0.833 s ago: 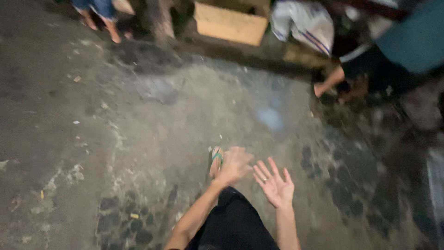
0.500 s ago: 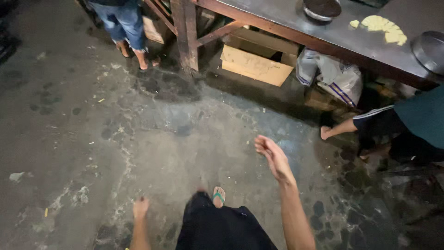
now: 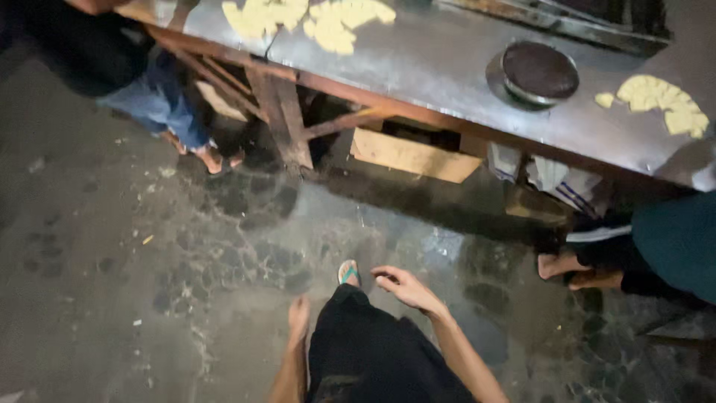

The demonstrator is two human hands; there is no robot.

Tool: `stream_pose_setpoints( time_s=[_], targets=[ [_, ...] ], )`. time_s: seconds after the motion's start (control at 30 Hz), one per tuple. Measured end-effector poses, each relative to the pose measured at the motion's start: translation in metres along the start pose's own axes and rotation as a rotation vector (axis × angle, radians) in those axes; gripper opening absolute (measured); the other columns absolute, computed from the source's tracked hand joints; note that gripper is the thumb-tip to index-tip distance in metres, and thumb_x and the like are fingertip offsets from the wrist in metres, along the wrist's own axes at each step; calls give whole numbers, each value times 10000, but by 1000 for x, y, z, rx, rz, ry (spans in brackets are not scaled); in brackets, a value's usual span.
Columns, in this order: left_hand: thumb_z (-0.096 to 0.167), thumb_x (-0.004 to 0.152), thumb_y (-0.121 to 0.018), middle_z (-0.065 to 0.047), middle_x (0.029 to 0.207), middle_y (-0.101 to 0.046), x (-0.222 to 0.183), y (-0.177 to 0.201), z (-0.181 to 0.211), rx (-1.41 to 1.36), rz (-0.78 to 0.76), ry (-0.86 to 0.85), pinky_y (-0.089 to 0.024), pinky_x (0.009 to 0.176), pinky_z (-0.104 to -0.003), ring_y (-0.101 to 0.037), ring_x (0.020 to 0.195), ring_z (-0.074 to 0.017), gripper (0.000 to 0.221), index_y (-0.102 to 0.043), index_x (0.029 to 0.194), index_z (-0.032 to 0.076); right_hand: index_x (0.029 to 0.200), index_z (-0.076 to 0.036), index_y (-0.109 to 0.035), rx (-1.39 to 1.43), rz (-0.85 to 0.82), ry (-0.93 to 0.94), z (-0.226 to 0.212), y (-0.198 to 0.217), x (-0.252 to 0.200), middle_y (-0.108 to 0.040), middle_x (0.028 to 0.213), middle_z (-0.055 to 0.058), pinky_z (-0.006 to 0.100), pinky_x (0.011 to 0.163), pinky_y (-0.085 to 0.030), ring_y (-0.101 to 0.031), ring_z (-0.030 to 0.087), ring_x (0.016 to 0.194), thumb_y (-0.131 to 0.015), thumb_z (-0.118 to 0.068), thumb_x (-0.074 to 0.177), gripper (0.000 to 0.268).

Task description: The person assembles dough flowers by rolling small pieces of dough into balls, dipping them in a dark filling, and then pinching several pieces together.

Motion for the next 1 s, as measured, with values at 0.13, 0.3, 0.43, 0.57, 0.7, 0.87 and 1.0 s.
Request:
stream_pose_setpoints(
  time_s=[0.13,0.3,0.43,0.57,0.7,0.87,1.0],
  targets=[
    [302,983,-600,-227,1106,-709,206,-143,44,96,-124,-100,-529,898,-456,-675,1044,-405,339,-712,1167,40,1345,-86,-647,41,246,152,-30,106,54,-703,1294,39,321,980,-512,-652,168,1169,-608,-284,1000,400],
    [201,978,-643,-217,924,-729,407,-255,165,36,110,-601,-541,777,-484,-699,855,-391,235,-753,1049,6,1370,-53,-610,299,351,156,-4,216,136,-709,1284,74,324,943,-523,-652,164,1152,-597,-268,1000,427],
    [328,998,-611,-210,915,-705,538,-322,160,327,83,-264,-499,878,-525,-672,921,-419,299,-757,1092,84,1366,-28,-625,230,324,195,19,263,165,-733,1224,107,312,974,-533,-674,179,1126,-585,-254,1032,405],
    [341,845,-669,-202,1054,-669,611,-350,140,482,307,37,-443,805,-617,-546,1012,-488,309,-791,1100,219,1372,-58,-619,344,285,-19,9,340,193,-731,1246,71,323,945,-525,-667,180,1127,-565,-248,1006,416],
    [410,804,-725,-154,1060,-640,645,-380,122,450,302,270,-409,876,-574,-490,1050,-409,335,-769,1059,198,1363,-64,-613,274,260,-18,-27,423,216,-708,1267,57,314,962,-531,-670,164,1152,-566,-261,1003,414],
    [191,963,-778,-65,936,-629,640,-442,163,-424,59,-21,-497,756,-353,-586,867,-196,265,-586,1106,79,1320,-33,-676,41,367,86,-88,511,272,-736,1240,101,315,967,-526,-659,165,1142,-579,-269,1018,396],
    [69,894,-736,-53,1085,-673,549,-514,239,-882,-402,256,-572,861,-275,-673,988,-129,554,-428,1354,96,1433,-25,-515,665,266,243,-149,526,330,-641,1328,120,361,1003,-517,-626,193,1174,-577,-247,1024,470]
  ],
)
Point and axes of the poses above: each hand's wrist, its own x-axis towards the middle knuckle, its own y-axis out of the back of the hand, z = x × y, the point moved 10 cm from there along x, towards the middle knuckle
